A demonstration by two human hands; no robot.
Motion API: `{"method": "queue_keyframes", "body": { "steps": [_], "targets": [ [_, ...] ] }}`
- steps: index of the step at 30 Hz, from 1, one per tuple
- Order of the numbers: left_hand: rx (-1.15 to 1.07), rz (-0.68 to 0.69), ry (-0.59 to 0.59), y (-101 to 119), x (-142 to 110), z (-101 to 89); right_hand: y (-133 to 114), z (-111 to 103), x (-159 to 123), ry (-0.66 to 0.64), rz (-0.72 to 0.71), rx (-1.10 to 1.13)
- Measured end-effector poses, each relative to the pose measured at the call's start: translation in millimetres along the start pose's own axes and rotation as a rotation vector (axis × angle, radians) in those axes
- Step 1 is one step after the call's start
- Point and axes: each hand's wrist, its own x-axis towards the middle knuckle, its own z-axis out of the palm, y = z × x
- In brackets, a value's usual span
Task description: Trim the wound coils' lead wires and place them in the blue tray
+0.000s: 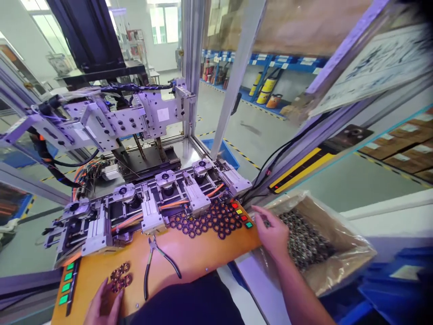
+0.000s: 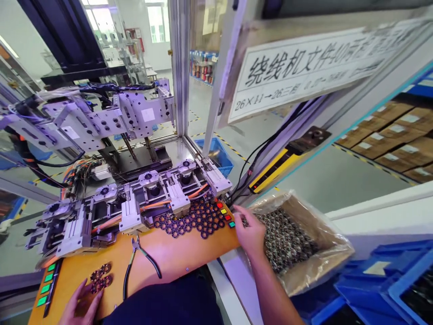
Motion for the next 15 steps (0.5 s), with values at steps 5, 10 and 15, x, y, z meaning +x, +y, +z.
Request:
{"method": "queue_keyframes", "body": {
  "steps": [5,10,15],
  "targets": [
    [0.020,0.053,-0.016,11.4,0.2,4.9,50.2,12.5,-34.0,-0.159,0.296,-0.013],
    [-0.032,0.034,0.015,23.2,-9.4,-6.4,62.6,16.3,-39.3,-0.267,0.471,-0.012],
    [-0.187,-0.055,0.086,33.8,-22.9,-20.6,62.6,17.5,-32.3,-0.312,0.519,-0.097]
  ]
}}
